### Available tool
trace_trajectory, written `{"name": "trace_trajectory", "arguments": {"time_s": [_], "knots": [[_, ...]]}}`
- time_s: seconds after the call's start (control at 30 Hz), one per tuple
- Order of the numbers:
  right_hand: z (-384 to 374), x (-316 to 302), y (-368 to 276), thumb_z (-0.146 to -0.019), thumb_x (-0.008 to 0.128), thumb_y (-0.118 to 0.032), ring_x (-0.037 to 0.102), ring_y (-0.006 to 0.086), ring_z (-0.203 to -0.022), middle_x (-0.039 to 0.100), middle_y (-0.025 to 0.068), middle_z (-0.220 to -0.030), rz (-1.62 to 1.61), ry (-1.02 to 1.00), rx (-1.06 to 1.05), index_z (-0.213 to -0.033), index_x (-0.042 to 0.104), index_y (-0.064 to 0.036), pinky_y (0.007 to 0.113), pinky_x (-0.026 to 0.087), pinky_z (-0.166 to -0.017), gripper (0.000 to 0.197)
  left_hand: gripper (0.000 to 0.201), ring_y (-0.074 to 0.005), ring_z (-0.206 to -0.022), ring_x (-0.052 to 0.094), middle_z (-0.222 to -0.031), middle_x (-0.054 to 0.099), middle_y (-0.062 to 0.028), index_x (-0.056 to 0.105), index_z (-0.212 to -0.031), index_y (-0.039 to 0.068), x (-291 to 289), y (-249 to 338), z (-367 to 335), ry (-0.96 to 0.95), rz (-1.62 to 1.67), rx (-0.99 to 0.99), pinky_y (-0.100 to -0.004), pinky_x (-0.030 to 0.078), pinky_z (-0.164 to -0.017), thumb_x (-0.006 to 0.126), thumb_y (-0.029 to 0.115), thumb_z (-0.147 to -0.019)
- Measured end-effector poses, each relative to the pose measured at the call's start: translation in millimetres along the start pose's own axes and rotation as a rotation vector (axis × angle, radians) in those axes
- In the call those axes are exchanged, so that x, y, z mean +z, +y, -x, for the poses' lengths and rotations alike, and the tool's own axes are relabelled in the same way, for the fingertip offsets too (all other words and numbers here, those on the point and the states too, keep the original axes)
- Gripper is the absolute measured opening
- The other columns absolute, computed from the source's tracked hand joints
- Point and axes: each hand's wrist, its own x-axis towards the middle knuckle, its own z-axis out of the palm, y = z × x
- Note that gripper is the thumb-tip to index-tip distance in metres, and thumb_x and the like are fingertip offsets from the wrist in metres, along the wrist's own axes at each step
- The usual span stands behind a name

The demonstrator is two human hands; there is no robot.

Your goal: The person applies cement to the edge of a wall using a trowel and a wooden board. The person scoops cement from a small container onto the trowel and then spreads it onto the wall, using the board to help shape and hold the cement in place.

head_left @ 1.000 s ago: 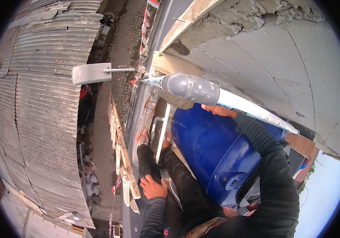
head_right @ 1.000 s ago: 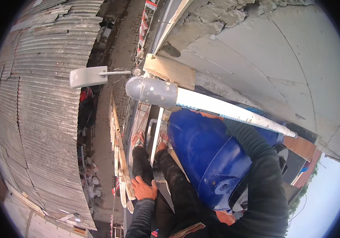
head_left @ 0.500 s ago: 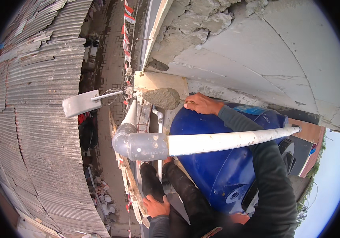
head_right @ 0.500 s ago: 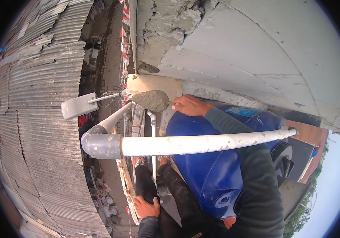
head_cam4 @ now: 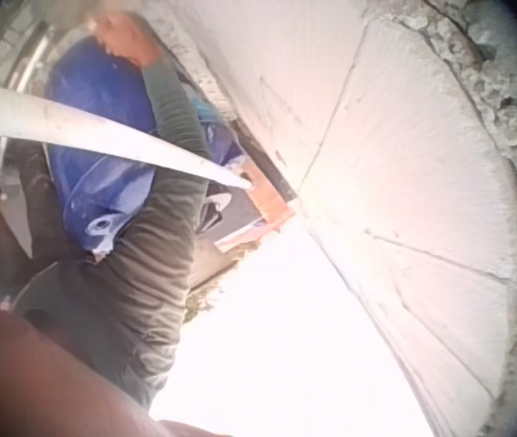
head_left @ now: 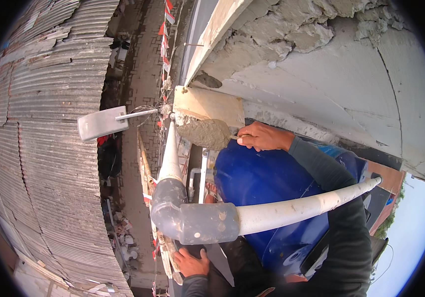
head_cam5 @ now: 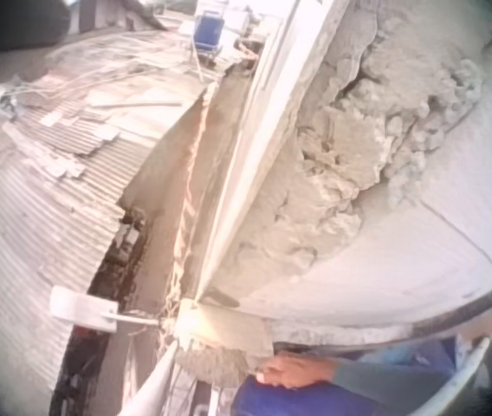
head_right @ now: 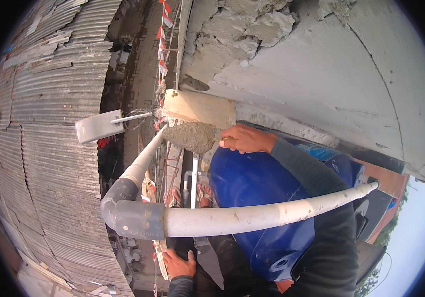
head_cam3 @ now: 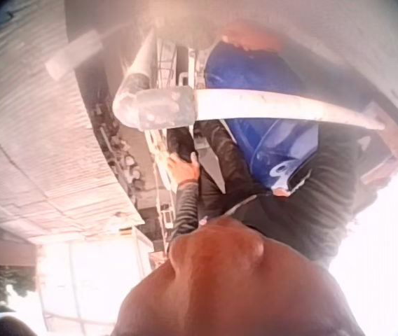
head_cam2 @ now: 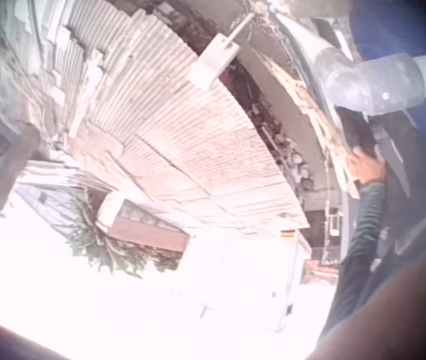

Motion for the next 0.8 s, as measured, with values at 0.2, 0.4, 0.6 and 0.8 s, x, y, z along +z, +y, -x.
{"name": "trace_trajectory", "arguments": {"time_s": [0.2, 0.4, 0.6, 0.8], "knots": [[7, -35, -15, -0.104, 0.055, -0.031, 0.054, 0.0097, -0.057, 0.059, 0.0015, -0.076, -0.265, -0.116, 0.210, -0.101, 0.065, -0.0009, 0.028, 0.046, -0.051, 0.032, 0.058, -0.0445, -0.111, 0.051, -0.108, 0.049, -0.0234, 0.049, -0.104, -0.001, -10, -3, -4, -0.009, 0.026, -0.036, -0.0530, 0.045, -0.096, 0.083, 0.035, -0.074], [57, -76, -17, -0.100, 0.057, -0.029, 0.052, 0.0095, -0.052, 0.058, 0.0041, -0.071, -0.784, 0.131, 0.112, -0.096, 0.064, 0.0008, 0.023, 0.041, -0.044, 0.031, 0.058, -0.0447, -0.111, 0.052, -0.108, 0.049, -0.0228, 0.048, -0.105, 0.001, -3, -7, -7, 0.016, -0.017, -0.009, -0.0529, 0.048, -0.093, 0.083, 0.035, -0.074], [80, -54, -26, -0.102, 0.056, -0.027, 0.052, 0.0101, -0.053, 0.058, 0.0057, -0.073, -0.547, 0.155, 0.060, -0.095, 0.064, 0.0022, 0.024, 0.044, -0.049, 0.031, 0.059, -0.0440, -0.110, 0.053, -0.110, 0.049, -0.0219, 0.046, -0.106, 0.001, -15, 17, -8, -0.066, -0.032, -0.071, -0.0533, 0.052, -0.090, 0.083, 0.034, -0.075], [-13, -33, 24, -0.103, 0.054, -0.030, 0.050, 0.0131, -0.060, 0.057, 0.0046, -0.076, -0.164, 0.301, 0.097, -0.099, 0.064, 0.0010, 0.035, 0.046, -0.058, 0.033, 0.059, -0.0430, -0.111, 0.053, -0.113, 0.049, -0.0205, 0.045, -0.106, 0.002, -7, 7, -4, -0.024, -0.044, -0.025, -0.0537, 0.054, -0.085, 0.082, 0.036, -0.075]]}}
